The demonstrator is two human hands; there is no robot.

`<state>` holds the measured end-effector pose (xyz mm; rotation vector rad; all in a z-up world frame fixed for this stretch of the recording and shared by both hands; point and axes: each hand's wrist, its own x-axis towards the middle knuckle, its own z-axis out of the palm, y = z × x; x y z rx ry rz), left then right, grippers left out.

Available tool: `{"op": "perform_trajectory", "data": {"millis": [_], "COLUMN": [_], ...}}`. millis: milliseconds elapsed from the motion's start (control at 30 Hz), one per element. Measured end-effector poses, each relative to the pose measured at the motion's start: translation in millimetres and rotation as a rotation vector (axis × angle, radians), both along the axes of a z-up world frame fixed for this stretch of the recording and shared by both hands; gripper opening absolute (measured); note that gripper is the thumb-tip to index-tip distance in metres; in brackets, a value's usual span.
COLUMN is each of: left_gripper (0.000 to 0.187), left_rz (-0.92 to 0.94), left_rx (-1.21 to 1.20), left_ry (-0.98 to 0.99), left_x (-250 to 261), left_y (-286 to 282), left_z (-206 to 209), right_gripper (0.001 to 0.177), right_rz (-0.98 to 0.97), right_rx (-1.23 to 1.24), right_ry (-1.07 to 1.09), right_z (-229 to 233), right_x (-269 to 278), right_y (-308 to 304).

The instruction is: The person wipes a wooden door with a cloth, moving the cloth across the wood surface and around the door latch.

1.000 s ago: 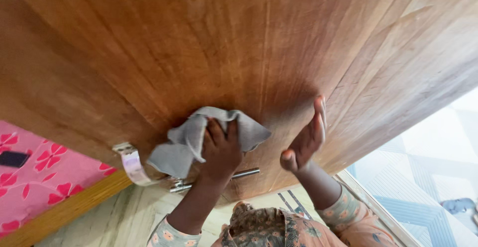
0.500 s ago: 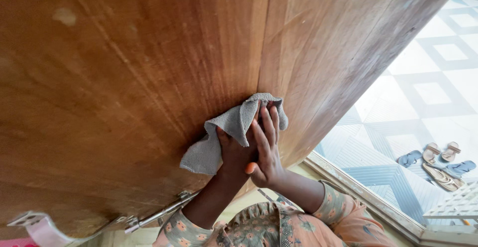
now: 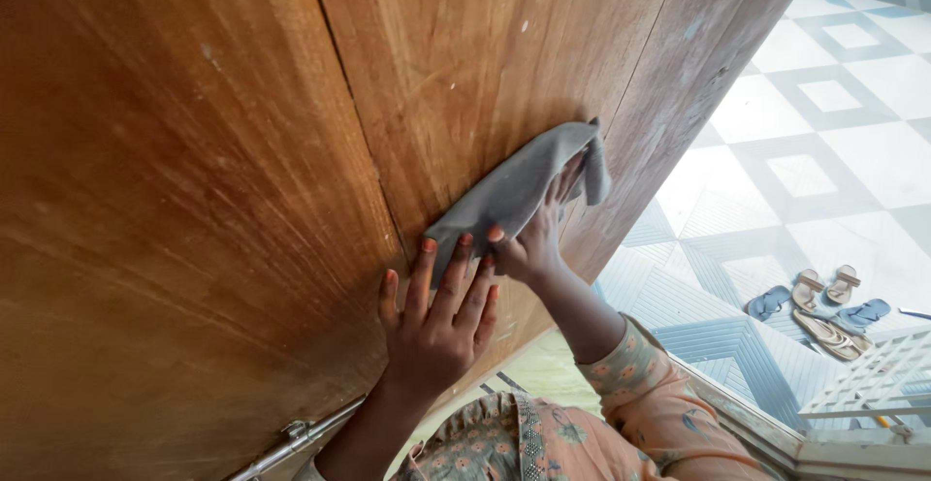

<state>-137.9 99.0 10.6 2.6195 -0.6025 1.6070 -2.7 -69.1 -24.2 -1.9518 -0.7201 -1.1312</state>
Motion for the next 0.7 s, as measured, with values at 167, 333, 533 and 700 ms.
{"op": "perform_trajectory", "data": {"millis": [167, 333, 533, 700], "left_gripper": [0.033, 0.034, 0.034, 0.036], "left_rz": [-0.043, -0.08, -0.075, -0.051], "left_rx": [0.021, -0.022, -0.115, -0.126], "left_ry": [-0.083, -0.115, -0.224, -0.288], "left_x": [17, 41, 77, 105], "left_y": [-15, -36, -73, -105], "left_z": [17, 12, -1, -11], "right_gripper": [0.059, 0.028, 0.072, 0.069], "right_rz": [-0.085, -0.268, -0.167, -0.084], "right_rx": [0.102, 0.078, -0.206, -0.262], "right_ry": [0.198, 0.139, -0.334, -0.501], "right_z": [49, 100, 49, -46], "right_x": [45, 79, 84, 110], "right_y": [-47, -71, -79, -122]}}
